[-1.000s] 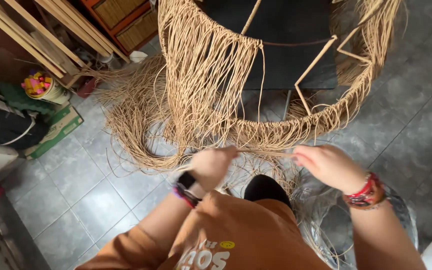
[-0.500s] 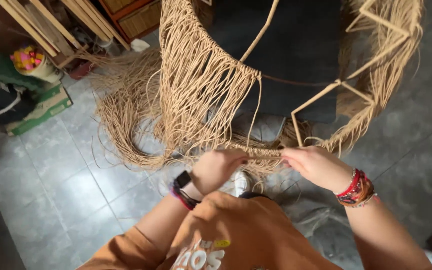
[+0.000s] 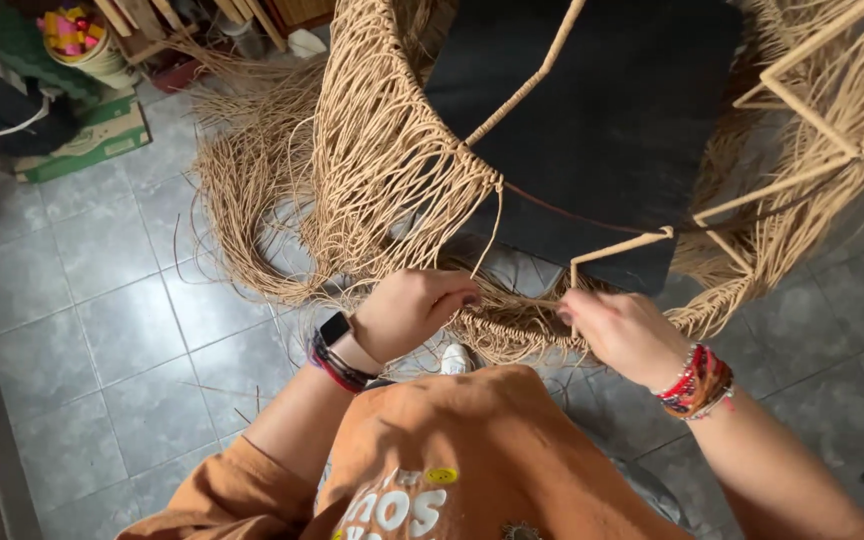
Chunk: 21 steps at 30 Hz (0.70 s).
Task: Weaving straw strands through a circular frame to create a piece of furniture
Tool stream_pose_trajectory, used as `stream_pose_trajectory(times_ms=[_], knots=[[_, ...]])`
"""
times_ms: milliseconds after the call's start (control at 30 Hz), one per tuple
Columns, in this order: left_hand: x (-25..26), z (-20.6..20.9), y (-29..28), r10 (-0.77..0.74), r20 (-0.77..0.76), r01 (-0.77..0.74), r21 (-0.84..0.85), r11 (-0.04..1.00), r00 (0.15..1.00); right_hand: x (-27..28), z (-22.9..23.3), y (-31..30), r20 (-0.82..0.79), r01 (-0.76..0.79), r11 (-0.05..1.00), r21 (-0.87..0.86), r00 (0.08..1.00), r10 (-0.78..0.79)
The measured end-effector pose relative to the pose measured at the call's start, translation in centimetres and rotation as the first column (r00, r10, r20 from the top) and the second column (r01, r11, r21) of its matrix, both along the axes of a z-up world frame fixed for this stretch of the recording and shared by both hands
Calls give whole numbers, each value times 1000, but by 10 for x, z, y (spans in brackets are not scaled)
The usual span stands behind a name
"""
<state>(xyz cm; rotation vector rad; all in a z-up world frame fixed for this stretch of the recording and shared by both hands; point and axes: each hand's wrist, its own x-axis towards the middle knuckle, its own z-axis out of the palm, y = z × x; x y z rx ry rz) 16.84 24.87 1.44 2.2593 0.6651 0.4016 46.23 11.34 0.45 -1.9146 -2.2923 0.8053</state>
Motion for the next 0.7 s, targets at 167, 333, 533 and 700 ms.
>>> stream_pose_trajectory(times_ms=[167, 333, 533, 700], knots=[[21, 24, -14, 80, 386, -126, 97, 987, 919, 21, 32, 19, -186, -8, 951, 311, 980, 69], [74, -32, -45, -41, 558, -131, 264, 955, 829, 27, 11, 69, -506, 380, 852, 361, 847, -163], [138, -108, -7, 166, -60, -144, 272, 952, 984, 27, -35, 120, 51, 463, 832, 305, 864, -500], [181, -196, 10, 392, -187, -287, 420, 861, 901, 2, -43, 87, 103, 289, 844, 452, 923, -372]])
